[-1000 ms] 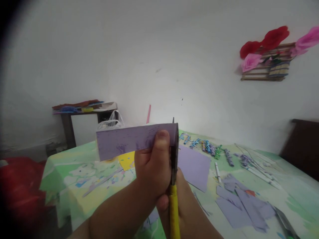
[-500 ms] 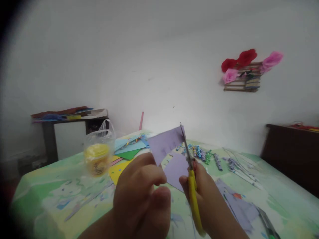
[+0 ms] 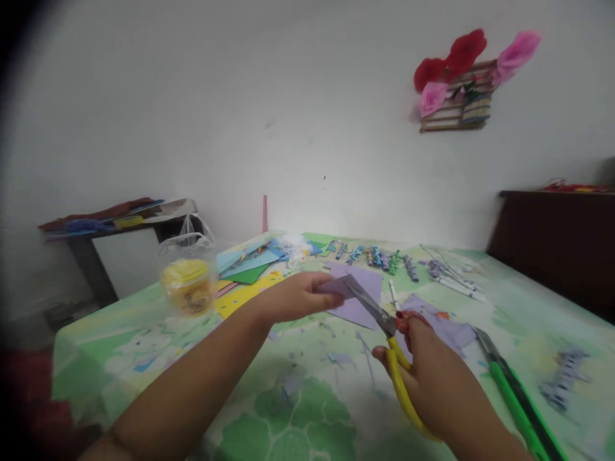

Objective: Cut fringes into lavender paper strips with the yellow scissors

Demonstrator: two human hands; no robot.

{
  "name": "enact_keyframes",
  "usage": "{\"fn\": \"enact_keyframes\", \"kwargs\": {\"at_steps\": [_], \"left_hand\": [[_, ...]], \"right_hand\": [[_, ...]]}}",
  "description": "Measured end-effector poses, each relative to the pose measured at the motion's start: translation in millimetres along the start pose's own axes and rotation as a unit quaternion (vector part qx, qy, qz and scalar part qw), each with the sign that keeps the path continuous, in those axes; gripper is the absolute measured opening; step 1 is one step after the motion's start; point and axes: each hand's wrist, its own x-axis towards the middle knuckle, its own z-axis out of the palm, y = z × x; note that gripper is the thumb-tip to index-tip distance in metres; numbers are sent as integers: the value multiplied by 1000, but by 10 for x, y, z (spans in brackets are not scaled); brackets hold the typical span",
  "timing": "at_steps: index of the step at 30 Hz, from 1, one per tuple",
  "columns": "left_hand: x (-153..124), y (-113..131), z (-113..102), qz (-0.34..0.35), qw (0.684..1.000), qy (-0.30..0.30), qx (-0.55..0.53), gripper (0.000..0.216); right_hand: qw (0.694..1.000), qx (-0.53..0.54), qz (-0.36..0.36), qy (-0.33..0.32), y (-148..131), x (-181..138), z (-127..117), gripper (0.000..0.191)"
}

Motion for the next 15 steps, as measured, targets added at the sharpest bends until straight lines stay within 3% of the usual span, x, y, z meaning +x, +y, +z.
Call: {"fn": "enact_keyframes", "kwargs": {"at_steps": [1, 3, 7, 9, 11, 15], "left_hand": [[21, -53, 19, -12, 999, -46, -23, 30], [-8, -115, 60, -21, 997, -73, -19, 26], [-163, -186, 110, -41, 997, -54, 31, 28], [-203, -238, 142, -19, 999, -36, 20, 26], [-204, -297, 202, -13, 999, -13, -41, 17], [-156, -389, 381, -96, 976, -11, -196, 10]], "right_hand": [[1000, -2, -4, -11, 13, -35, 36, 35], [999, -8, -12, -32, 33, -87, 95, 36], [998, -22, -24, -59, 57, -123, 158, 39], [997, -24, -31, -70, 58, -123, 182, 40], [996, -24, -42, -79, 54, -123, 208, 38], [995, -32, -55, -79, 58, -136, 249, 37]]}}
